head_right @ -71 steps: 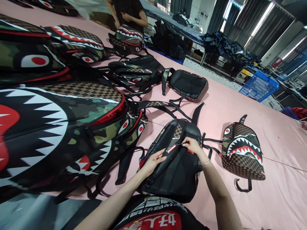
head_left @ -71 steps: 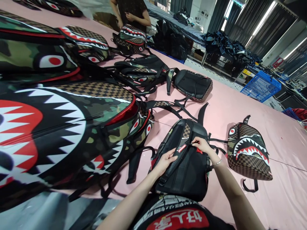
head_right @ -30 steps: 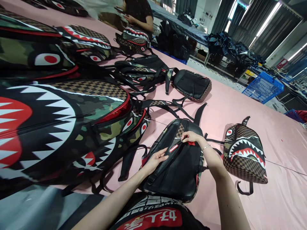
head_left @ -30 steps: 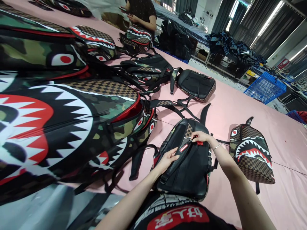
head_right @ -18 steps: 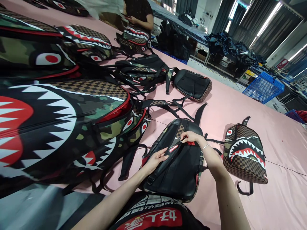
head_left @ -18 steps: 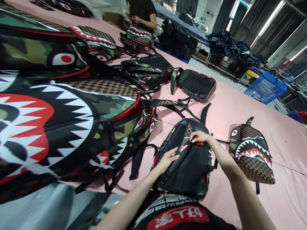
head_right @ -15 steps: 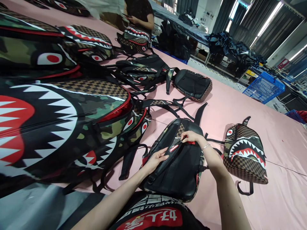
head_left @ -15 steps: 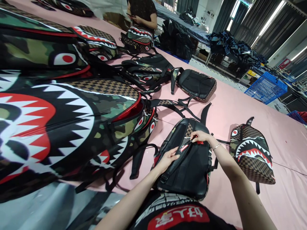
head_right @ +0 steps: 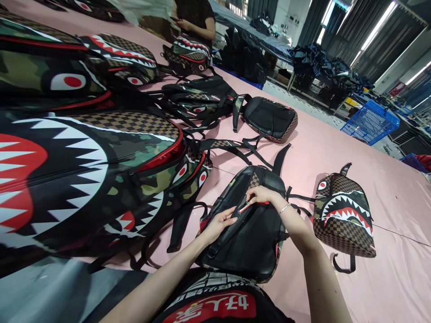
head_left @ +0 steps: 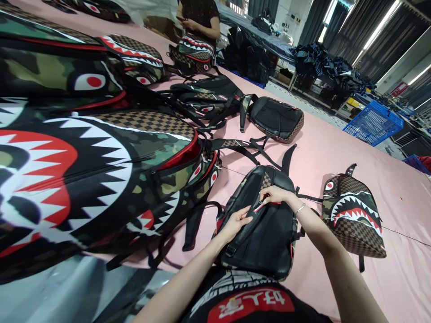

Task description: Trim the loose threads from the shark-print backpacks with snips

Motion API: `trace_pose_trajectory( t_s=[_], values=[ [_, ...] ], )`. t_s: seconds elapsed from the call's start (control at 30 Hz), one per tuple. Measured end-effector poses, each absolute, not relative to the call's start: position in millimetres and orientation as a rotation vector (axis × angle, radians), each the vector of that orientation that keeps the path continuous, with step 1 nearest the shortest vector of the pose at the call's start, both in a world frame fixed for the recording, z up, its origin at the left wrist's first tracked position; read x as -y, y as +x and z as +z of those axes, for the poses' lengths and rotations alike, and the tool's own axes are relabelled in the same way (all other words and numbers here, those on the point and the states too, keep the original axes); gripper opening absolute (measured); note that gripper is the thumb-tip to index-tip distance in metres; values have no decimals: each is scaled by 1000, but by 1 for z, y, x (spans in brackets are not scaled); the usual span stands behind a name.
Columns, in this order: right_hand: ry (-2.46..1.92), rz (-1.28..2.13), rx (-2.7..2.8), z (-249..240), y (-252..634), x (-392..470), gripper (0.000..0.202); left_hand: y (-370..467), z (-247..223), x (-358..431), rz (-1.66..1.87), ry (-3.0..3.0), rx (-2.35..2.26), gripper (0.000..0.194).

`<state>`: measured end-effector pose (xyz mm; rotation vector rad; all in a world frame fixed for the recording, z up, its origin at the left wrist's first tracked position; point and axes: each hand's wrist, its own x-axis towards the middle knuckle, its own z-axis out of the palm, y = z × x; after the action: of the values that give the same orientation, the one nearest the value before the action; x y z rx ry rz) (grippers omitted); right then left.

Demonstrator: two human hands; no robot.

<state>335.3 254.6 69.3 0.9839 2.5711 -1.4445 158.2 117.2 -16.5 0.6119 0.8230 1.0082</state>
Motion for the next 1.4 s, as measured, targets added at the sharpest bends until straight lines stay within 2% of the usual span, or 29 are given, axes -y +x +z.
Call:
trace_pose_trajectory(
  t_s=[0.27, 0.5, 0.6, 0.8, 1.1, 1.4],
  values=[
    [1164, -1543, -2647, 63, 324, -241, 9, 158, -16, -118, 1021, 598, -804, 60],
    [2109, -1484, -2623, 19, 349, -216, 14, 159, -15, -117, 1024, 572, -804, 59],
    [2359, -1459, -2509, 2, 358, -194, 18, 159, -14, -117, 1016, 574, -812, 58],
    [2505, -1471, -2387, -14, 339, -169, 22, 158, -17, -117, 987, 611, -816, 58],
    [2836, -1310, -2112, -21, 334, -173, 22, 156, -18, -117, 981, 624, -829, 58],
    [2870, -1472, -2129, -27, 340, -126, 24, 155, -25, -118, 971, 595, -838, 62]
  ],
)
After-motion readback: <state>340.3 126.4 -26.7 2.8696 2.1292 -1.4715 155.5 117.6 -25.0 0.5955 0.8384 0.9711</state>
